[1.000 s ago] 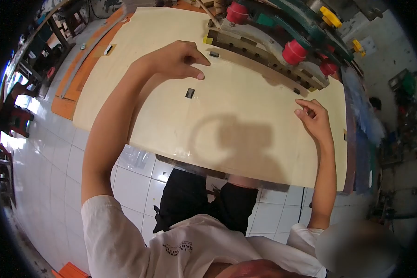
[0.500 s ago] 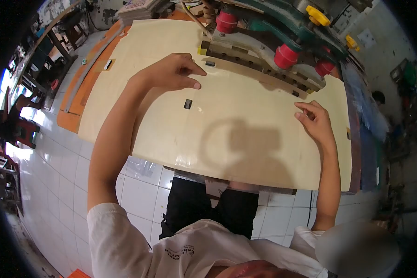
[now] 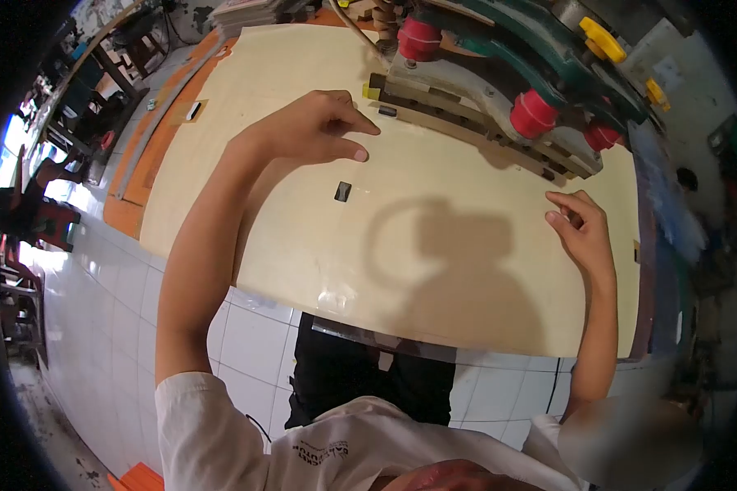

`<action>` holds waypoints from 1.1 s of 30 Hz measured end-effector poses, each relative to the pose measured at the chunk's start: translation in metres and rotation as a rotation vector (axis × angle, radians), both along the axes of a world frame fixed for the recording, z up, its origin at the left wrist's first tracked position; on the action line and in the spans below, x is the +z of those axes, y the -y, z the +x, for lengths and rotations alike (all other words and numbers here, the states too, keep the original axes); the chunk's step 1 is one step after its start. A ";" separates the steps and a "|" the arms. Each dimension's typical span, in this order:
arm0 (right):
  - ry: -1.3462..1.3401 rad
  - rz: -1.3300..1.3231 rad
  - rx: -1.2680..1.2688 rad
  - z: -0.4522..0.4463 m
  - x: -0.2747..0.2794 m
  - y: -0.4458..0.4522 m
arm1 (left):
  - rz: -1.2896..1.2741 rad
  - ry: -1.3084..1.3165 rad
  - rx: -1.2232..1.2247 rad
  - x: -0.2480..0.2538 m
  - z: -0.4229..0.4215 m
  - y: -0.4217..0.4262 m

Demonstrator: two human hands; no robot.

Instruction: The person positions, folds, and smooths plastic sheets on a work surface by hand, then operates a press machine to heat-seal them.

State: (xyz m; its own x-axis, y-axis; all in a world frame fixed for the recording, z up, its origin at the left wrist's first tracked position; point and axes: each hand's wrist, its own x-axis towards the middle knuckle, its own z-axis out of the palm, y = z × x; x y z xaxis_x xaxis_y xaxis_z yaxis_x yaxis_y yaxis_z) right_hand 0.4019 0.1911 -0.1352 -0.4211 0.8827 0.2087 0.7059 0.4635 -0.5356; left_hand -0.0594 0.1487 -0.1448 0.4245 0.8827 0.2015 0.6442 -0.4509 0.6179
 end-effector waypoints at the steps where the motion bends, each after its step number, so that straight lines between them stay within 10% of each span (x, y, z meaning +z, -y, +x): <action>1: -0.004 0.003 -0.005 0.000 0.001 0.001 | -0.011 0.010 0.010 0.000 0.001 0.001; 33: -0.036 0.030 0.031 0.006 -0.007 -0.005 | -0.007 -0.114 0.081 0.007 0.012 0.004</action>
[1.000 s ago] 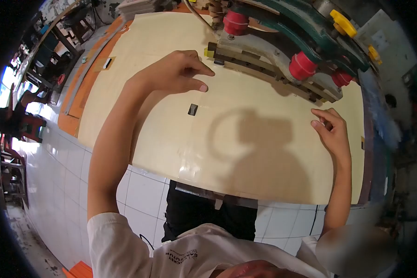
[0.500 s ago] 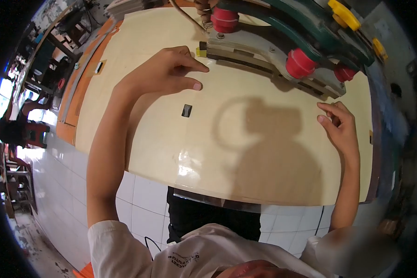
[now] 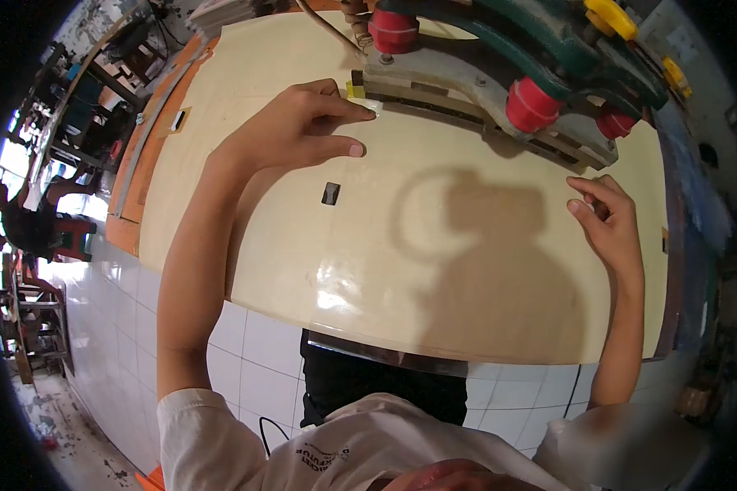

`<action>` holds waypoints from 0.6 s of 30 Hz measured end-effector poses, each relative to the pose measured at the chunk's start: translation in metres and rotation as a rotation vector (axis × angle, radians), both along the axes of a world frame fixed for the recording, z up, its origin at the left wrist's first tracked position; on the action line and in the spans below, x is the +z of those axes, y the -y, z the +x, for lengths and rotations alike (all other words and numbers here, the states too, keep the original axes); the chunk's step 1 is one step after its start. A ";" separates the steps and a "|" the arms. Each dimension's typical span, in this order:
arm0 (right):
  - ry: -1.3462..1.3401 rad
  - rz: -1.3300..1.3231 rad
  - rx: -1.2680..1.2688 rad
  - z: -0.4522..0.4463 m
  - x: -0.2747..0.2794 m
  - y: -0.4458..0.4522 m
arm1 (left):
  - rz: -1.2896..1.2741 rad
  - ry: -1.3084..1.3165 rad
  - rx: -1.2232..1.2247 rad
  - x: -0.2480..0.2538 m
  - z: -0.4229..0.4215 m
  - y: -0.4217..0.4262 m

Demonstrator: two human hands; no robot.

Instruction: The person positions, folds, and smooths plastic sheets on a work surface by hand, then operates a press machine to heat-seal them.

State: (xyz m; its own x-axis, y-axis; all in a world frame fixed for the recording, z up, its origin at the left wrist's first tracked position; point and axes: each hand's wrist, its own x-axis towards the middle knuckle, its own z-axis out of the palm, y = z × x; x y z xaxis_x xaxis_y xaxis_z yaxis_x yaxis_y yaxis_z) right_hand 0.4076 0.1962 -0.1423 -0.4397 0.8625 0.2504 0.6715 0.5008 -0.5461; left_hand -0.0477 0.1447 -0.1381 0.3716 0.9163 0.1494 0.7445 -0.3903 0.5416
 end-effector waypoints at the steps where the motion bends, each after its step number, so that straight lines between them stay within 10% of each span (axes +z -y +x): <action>1: -0.003 -0.011 -0.009 0.000 0.000 0.000 | -0.005 -0.002 0.004 0.000 0.000 0.000; 18: 0.031 -0.013 -0.044 -0.002 0.002 0.002 | -0.013 -0.007 0.020 -0.001 0.001 -0.001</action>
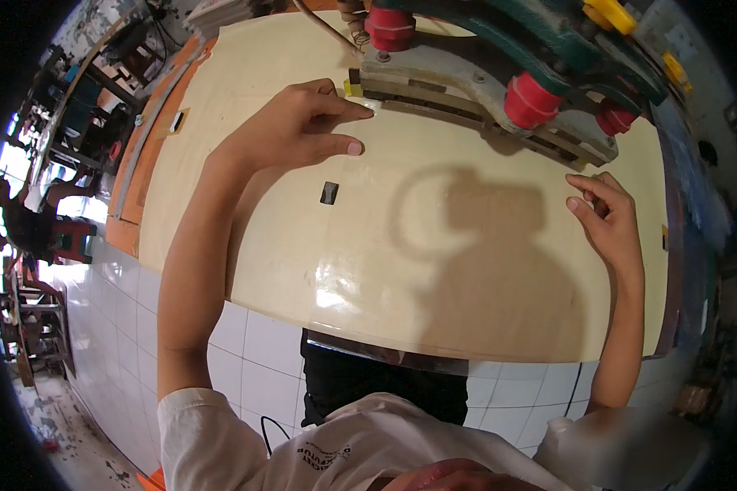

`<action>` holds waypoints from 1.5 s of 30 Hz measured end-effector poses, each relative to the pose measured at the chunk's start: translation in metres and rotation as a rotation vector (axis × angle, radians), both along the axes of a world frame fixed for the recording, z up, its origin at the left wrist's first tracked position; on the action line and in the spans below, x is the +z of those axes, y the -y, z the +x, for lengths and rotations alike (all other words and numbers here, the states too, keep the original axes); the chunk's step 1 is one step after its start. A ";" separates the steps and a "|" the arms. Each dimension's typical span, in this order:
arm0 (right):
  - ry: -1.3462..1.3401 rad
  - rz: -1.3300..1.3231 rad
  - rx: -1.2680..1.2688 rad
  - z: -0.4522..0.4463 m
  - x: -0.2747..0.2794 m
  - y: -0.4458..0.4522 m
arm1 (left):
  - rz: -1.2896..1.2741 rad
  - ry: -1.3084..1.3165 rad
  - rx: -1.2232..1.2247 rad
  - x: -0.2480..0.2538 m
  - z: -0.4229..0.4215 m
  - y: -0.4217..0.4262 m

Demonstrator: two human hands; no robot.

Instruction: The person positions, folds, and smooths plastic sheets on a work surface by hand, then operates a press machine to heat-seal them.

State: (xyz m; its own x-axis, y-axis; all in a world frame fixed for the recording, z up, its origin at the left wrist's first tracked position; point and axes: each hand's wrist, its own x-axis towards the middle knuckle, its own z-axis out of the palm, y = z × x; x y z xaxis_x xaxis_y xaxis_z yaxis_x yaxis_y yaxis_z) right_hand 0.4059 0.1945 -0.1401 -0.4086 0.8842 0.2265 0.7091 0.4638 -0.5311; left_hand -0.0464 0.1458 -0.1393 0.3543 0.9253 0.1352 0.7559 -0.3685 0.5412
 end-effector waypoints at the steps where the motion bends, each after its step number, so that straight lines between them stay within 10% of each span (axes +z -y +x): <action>1: 0.005 0.014 0.012 0.001 0.000 -0.001 | -0.008 0.001 0.009 0.000 0.001 0.000; 45: 0.006 0.022 0.006 0.006 -0.002 -0.001 | 0.032 0.040 0.017 0.001 0.006 0.000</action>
